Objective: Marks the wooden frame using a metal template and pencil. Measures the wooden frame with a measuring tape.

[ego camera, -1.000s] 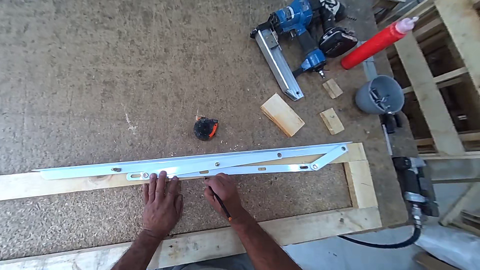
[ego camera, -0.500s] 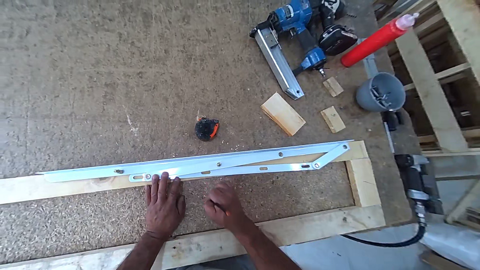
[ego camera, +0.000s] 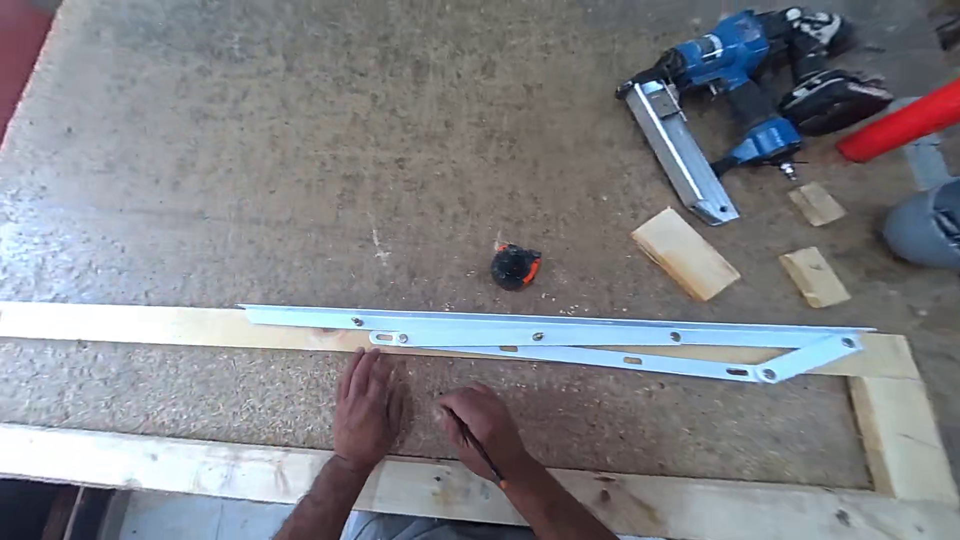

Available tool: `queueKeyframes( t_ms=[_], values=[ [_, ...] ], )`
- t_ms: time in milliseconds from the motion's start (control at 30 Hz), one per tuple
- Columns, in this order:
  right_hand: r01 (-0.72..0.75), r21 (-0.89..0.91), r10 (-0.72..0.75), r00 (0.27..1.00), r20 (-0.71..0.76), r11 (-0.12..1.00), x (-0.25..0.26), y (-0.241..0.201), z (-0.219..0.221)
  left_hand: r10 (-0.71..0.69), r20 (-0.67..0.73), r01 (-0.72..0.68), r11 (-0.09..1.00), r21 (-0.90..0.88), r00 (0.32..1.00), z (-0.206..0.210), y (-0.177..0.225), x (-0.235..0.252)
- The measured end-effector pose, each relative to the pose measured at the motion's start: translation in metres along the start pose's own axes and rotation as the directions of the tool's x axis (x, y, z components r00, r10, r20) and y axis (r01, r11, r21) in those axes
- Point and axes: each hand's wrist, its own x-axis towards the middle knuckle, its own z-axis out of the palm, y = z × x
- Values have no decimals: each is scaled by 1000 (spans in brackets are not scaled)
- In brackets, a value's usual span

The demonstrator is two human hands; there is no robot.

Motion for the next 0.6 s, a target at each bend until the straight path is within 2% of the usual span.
queueKeyframes(
  t_ms=[100,200,267,333,400,433,500,567,600],
  values=[
    [-41,-26,39,996,-75,999,23,-23,35,-34,14,33,999,27,999,-17,-46,1],
    [-111,-51,103,984,-144,992,39,-39,67,13,11,-13,999,33,1000,-23,-91,4],
    [-117,-81,98,975,-201,990,44,-42,86,35,40,-34,999,-19,999,-31,-107,7],
    [-126,-129,93,967,-236,984,47,-42,98,14,136,1,994,-108,991,-44,-104,12],
    [-139,-172,91,961,-260,975,47,-40,105,-55,346,156,949,-273,937,-56,-90,19],
    [-143,-186,87,957,-278,972,46,-39,108,-77,454,267,889,-372,888,-57,-81,23],
    [-149,-199,86,951,-297,969,46,-40,110,-77,625,499,680,-536,777,-50,-65,33],
    [-152,-209,84,949,-304,966,48,-41,110,-76,698,644,468,-605,712,-38,-55,39],
    [-154,-217,82,947,-310,964,48,-42,111,-88,711,676,407,-614,698,-34,-52,42]
  ],
)
